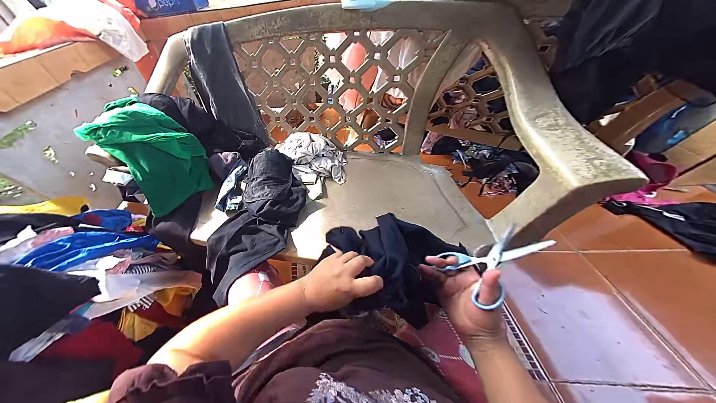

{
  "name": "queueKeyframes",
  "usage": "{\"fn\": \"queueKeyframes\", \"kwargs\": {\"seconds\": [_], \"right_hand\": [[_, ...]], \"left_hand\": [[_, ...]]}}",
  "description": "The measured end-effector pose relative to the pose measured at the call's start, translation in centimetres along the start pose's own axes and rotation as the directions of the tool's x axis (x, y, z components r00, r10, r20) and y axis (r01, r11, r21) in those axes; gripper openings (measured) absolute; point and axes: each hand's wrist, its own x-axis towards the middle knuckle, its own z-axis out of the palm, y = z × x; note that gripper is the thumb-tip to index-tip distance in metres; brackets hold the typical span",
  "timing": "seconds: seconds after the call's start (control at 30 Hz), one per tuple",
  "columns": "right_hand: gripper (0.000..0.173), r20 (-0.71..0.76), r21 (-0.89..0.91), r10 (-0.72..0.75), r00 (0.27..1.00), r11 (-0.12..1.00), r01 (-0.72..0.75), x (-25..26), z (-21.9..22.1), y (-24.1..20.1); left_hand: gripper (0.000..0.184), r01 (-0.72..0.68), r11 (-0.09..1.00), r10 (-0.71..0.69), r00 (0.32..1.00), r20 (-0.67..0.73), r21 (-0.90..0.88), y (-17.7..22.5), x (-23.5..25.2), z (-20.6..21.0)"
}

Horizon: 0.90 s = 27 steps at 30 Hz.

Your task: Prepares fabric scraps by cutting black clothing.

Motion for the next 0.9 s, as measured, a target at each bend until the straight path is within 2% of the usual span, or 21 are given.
{"fn": "queueKeyframes", "kwargs": {"seconds": [0.07,0.13,0.2,0.23,0.3,0.33,0.37,0.4,0.43,0.5,0.57,0.63,0.7,0.8,0.83,0.9], "right_hand": [[0.066,-0.119,0.003,-0.033,0.992,0.999,0.034,-0.2,-1.9,0.5],[0.062,-0.19,0.058,0.006,0.982,0.998,0.005,-0.9,-2.6,1.2],[0.061,-0.224,0.09,0.062,0.973,0.995,-0.043,-1.2,-2.5,1.6],[0.062,-0.221,0.075,0.069,0.973,0.996,-0.054,-1.2,-2.3,1.6],[0.062,-0.201,0.056,0.071,0.977,0.997,-0.061,-1.2,-2.2,1.8],[0.063,-0.2,0.052,0.075,0.977,0.996,-0.065,-1.1,-2.2,1.8],[0.063,-0.2,0.056,0.077,0.977,0.996,-0.067,-1.1,-2.2,1.9],[0.062,-0.205,0.065,0.078,0.976,0.996,-0.066,-1.2,-2.3,1.9],[0.062,-0.21,0.077,0.079,0.975,0.995,-0.064,-1.3,-2.4,2.0],[0.062,-0.221,0.096,0.084,0.972,0.993,-0.064,-1.4,-2.6,2.0],[0.062,-0.223,0.119,0.109,0.969,0.989,-0.084,-1.3,-2.5,1.8],[0.064,-0.234,0.14,0.156,0.96,0.982,-0.125,-1.0,-2.4,1.6],[0.068,-0.249,0.153,0.2,0.948,0.974,-0.166,-0.7,-2.3,1.5],[0.064,-0.259,0.168,0.233,0.937,0.967,-0.194,-0.7,-2.3,1.7],[0.06,-0.26,0.17,0.239,0.936,0.965,-0.199,-0.6,-2.3,1.6],[0.053,-0.276,0.156,0.238,0.931,0.967,-0.201,-0.6,-2.1,1.6]], "left_hand": [[0.015,-0.181,0.958,0.184,0.983,0.009,0.221,-2.7,1.6,-1.5],[0.019,-0.232,0.905,0.201,0.972,0.122,0.356,-6.4,4.4,-3.8],[0.027,-0.169,0.885,0.05,0.961,0.272,0.433,-11.2,7.6,-6.0],[0.032,-0.104,0.859,-0.062,0.951,0.304,0.501,-13.9,9.2,-7.0],[0.048,0.108,0.699,-0.35,0.914,0.206,0.707,-18.9,11.4,-8.1],[0.063,0.268,0.591,-0.539,0.833,0.125,0.761,-20.6,12.3,-8.5],[0.078,0.418,0.494,-0.698,0.713,0.061,0.762,-21.7,13.2,-8.9],[0.092,0.527,0.433,-0.804,0.592,0.05,0.731,-22.4,13.8,-9.1],[0.104,0.585,0.418,-0.856,0.511,0.084,0.695,-22.7,14.0,-8.8],[0.113,0.618,0.469,-0.869,0.45,0.206,0.63,-22.2,13.0,-7.1],[0.104,0.639,0.518,-0.855,0.391,0.34,0.568,-21.0,10.8,-5.3],[0.095,0.685,0.502,-0.859,0.322,0.399,0.529,-20.0,7.7,-4.3],[0.096,0.747,0.41,-0.903,0.251,0.348,0.524,-19.3,3.9,-4.3],[0.111,0.834,0.228,-0.96,0.106,0.261,0.502,-18.9,-3.2,-4.5],[0.106,0.875,0.201,-0.965,0.099,0.243,0.441,-18.7,-5.6,-4.4],[0.076,0.922,0.214,-0.972,0.167,0.166,0.324,-17.7,-8.6,-4.7]]}}
